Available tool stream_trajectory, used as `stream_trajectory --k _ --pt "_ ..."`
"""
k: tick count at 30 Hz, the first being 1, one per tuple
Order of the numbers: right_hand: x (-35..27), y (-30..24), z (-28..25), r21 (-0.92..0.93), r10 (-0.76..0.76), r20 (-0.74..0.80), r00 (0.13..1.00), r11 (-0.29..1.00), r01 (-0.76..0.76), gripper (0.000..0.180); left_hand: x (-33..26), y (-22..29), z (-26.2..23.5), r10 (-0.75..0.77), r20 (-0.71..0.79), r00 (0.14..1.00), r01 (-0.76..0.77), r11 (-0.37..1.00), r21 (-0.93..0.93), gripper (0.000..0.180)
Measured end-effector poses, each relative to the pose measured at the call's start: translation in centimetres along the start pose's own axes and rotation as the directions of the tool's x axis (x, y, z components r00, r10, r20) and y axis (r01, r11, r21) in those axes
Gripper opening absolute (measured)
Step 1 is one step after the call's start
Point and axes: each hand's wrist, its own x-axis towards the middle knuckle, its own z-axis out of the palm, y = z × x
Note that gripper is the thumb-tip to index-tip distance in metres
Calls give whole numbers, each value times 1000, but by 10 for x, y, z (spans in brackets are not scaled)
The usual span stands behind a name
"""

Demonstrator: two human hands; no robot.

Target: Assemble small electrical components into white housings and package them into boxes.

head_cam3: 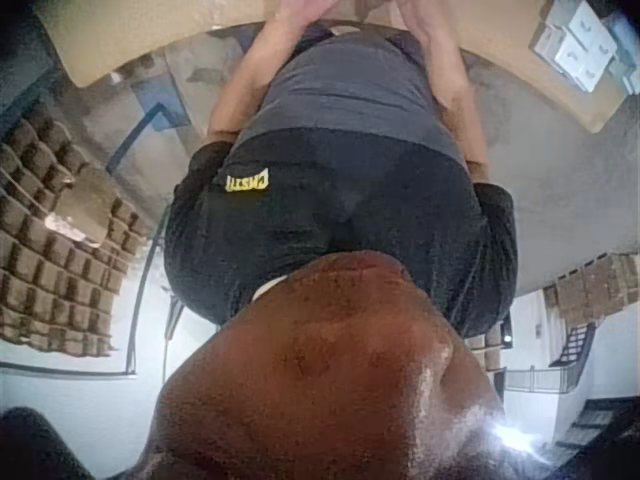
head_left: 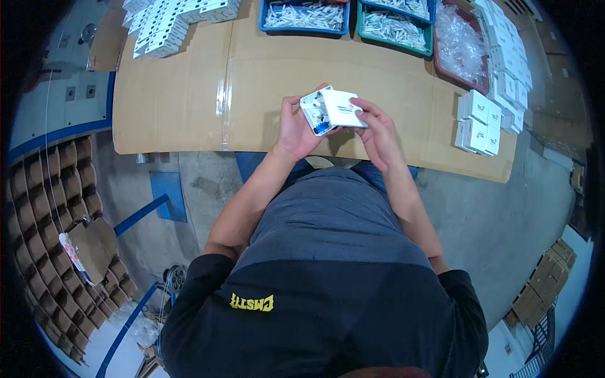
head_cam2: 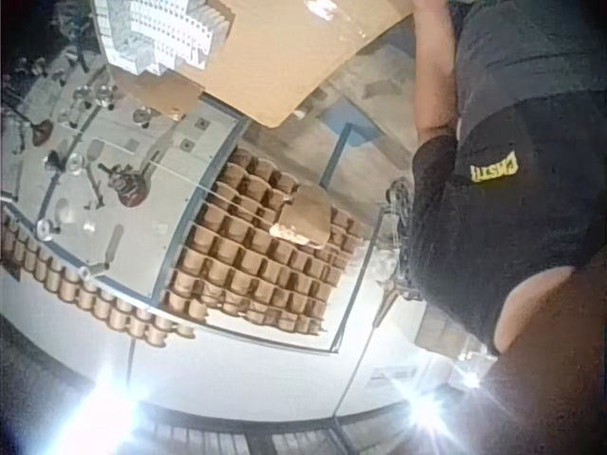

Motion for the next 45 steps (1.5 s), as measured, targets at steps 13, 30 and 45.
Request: stream_trajectory --k 13,30,45 --pt "-2 -32 26 -786 -564 506 653 10 618 21 0 -24 22 107 -116 987 -62 938 341 59" --pt "11 -40 22 -34 -317 -27 948 948 316 31 -15 -8 46 -35 6 999 36 993 -111 51" --pt "0 -57 44 -774 30 506 862 455 439 40 -11 -6 32 -95 39 995 99 989 -107 55"
